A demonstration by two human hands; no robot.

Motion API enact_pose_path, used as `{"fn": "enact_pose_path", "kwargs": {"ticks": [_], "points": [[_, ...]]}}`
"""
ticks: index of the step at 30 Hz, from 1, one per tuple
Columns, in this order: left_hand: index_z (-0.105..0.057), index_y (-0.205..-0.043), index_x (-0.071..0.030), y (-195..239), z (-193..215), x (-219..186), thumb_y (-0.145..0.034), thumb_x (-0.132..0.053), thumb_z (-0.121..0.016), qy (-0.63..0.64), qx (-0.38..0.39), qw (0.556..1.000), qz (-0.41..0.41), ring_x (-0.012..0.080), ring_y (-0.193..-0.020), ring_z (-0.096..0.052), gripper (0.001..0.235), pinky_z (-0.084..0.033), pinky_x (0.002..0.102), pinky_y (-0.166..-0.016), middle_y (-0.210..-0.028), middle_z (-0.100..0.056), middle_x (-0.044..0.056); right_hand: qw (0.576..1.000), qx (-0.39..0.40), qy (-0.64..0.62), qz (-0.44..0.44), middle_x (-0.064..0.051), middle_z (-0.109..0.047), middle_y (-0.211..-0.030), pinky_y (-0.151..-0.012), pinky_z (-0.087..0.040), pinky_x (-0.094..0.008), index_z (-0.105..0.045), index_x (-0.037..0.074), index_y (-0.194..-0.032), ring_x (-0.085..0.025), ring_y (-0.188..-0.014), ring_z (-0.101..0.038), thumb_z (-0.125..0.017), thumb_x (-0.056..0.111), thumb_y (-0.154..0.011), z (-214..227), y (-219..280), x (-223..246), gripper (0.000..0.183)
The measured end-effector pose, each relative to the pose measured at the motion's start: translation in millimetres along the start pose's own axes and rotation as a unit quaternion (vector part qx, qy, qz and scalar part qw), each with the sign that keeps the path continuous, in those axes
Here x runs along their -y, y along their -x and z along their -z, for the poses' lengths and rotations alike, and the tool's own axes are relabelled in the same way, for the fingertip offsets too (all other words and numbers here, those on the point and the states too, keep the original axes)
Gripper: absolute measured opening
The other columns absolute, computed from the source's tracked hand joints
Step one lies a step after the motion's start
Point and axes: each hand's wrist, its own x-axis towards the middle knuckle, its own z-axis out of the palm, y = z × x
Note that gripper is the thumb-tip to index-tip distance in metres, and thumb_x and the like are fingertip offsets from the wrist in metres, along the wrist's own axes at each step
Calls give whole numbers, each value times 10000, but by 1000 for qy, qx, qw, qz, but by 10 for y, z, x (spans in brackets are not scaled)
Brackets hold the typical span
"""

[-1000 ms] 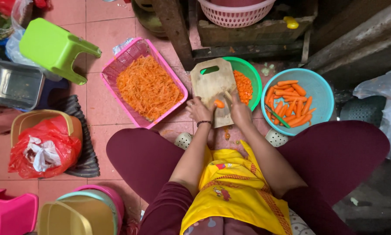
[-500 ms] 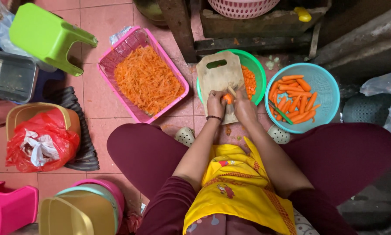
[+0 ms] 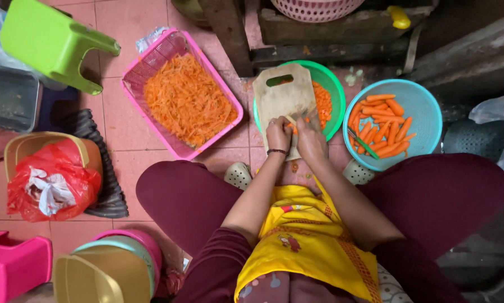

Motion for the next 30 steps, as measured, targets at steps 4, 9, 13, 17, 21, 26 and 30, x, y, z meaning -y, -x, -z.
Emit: {"fn": "enact_pose_path", "kwargs": {"ticks": [4, 9, 13, 17, 21, 26, 30], "points": [[-643, -864, -156, -54, -116, 106, -781, -140, -765, -3, -18, 1000, 0, 359, -873, -700, 149, -602, 494, -831, -814, -600, 90, 1000, -7, 2, 0, -219, -677, -1157, -915, -537, -627, -410, 162, -1336, -474, -1032, -708, -344, 76, -993, 144, 23, 160, 360], [-633, -857, -135, -106, -181, 136, -763, -124, -752, 7, -56, 998, -4, 373, -852, -701, 152, -601, 500, -816, -776, -603, 108, 999, -44, 4, 29, -238, -685, -1118, -914, -531, -640, -413, 156, -1358, -486, -994, -716, -381, 71, -988, 364, 202, 347, 381], [-653, -871, -137, -75, -118, 55, -732, -116, -787, 17, -42, 999, 9, 354, -887, -710, 194, -600, 473, -867, -793, -620, 95, 1000, -17, 1, -10, -215, -712, -1119, -943, -528, -615, -423, 176, -1345, -454, -1085, -699, -359, 53, -985, -61, -18, -80, 386], [-660, -851, -148, -169, -200, 165, -734, -117, -776, 25, -41, 998, 26, 353, -884, -722, 168, -604, 470, -867, -786, -620, 91, 1000, -17, -10, -18, -198, -719, -1119, -941, -527, -610, -457, 201, -1283, -438, -1097, -693, -400, 104, -1006, 134, 60, 25, 299], [-676, -830, -131, -78, -156, 99, -770, -84, -720, 21, -52, 998, 33, 394, -868, -725, 88, -605, 492, -844, -771, -625, 134, 1000, -17, 11, -6, -180, -724, -1071, -918, -540, -613, -475, 210, -1287, -430, -1112, -681, -452, 109, -1013, 46, 5, -27, 293], [-663, -837, -102, -249, -211, 150, -783, -110, -725, 4, -45, 999, 2, 434, -885, -712, 82, -599, 517, -853, -787, -623, 170, 998, -59, 24, -12, -210, -739, -1098, -1018, -509, -553, -496, 157, -1301, -388, -1248, -616, -463, 107, -1021, 211, 91, 239, 286], [-659, -854, -125, -228, -312, 240, -790, -132, -713, -11, -57, 998, 14, 409, -896, -722, 84, -605, 495, -862, -816, -623, 139, 999, -39, -1, -21, -199, -748, -1097, -1078, -459, -562, -495, 171, -1251, -380, -1239, -629, -374, 128, -1035, 334, 176, 355, 252]]}}
